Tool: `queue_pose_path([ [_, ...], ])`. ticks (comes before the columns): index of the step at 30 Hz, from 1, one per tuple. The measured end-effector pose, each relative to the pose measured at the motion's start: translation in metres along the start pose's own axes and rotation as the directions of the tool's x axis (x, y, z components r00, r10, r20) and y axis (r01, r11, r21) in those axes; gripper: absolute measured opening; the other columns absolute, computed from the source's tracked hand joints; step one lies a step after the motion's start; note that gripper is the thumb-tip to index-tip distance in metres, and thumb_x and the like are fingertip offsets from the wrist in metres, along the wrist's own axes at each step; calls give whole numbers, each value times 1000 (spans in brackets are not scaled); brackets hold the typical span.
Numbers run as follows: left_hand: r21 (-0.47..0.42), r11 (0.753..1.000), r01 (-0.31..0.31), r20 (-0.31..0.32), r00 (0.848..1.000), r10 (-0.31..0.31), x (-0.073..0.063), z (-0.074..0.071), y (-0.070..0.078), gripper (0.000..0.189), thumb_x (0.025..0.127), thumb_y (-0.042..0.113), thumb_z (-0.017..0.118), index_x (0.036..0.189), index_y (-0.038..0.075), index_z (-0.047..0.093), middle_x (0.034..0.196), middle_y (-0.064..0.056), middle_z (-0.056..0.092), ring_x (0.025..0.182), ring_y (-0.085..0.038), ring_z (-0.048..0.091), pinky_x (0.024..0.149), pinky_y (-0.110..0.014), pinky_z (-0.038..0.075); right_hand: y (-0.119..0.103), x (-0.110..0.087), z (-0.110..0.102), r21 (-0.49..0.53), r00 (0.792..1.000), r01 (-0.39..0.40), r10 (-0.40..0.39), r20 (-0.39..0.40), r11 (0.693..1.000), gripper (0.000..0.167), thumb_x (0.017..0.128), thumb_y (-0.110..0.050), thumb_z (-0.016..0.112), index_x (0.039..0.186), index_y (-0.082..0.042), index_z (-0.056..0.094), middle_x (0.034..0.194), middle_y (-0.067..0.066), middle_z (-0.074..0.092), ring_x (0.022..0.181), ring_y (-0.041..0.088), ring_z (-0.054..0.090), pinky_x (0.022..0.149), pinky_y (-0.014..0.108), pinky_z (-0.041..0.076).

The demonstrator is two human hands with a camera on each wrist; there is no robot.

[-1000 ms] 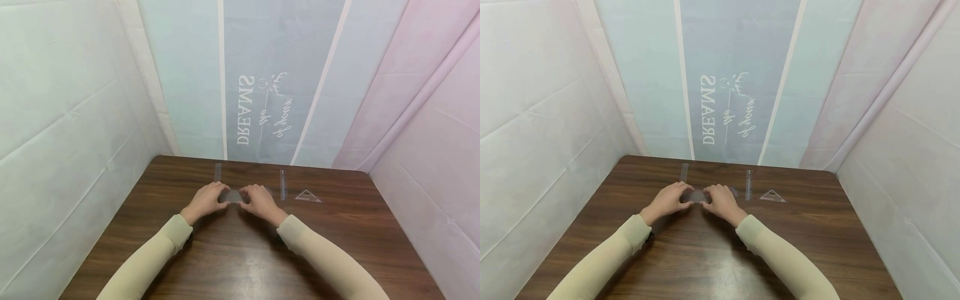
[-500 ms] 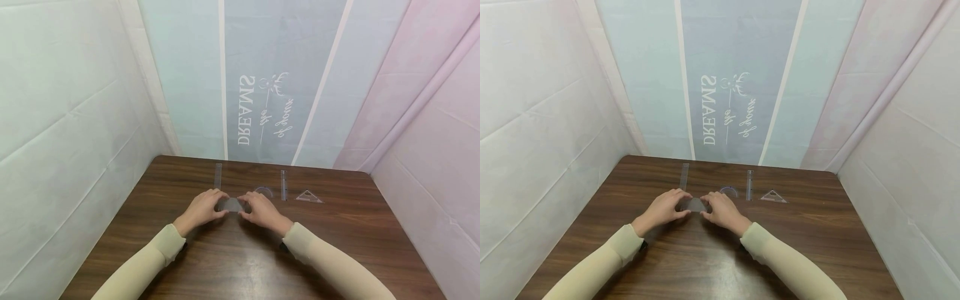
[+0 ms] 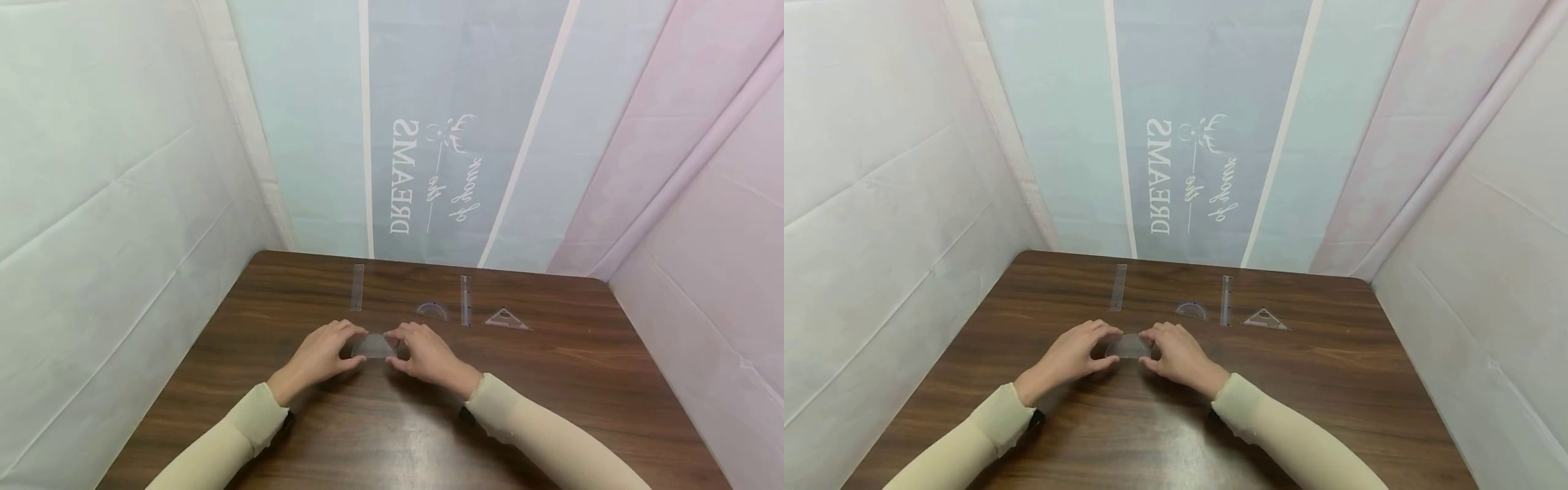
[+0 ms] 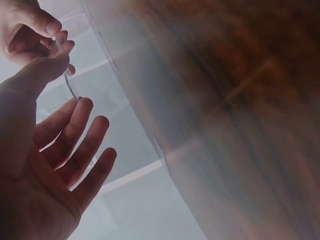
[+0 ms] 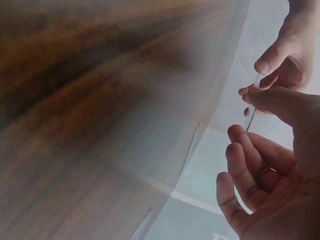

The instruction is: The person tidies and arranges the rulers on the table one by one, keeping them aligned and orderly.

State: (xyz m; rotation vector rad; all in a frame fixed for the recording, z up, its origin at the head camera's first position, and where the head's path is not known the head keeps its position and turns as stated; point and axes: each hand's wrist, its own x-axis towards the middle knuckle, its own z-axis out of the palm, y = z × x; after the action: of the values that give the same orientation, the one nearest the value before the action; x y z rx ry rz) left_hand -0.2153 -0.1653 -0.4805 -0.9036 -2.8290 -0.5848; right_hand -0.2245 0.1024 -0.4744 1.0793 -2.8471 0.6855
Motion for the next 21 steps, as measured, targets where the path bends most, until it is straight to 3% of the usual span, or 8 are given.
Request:
queue_pose_path([
  [6,-5,1000,1,-5,1000,-1,-10,-2,0,44,93,35,87,131,17,73,123,2,72,110,-20,69,90,-43,59,-4,-3,5,-10,1000,22,-23,-8,1000,43,95,-29,86,130,-8,75,105,-2,71,92,12,63,90,43,55],
  [21,-33,999,1,52,999,0,-29,0,-1,50,92,33,88,135,14,71,124,0,70,112,-21,69,92,-45,59,-19,-9,16,-38,998,54,-55,-21,998,44,93,-34,87,128,-10,76,104,-4,73,89,10,59,87,39,54],
])
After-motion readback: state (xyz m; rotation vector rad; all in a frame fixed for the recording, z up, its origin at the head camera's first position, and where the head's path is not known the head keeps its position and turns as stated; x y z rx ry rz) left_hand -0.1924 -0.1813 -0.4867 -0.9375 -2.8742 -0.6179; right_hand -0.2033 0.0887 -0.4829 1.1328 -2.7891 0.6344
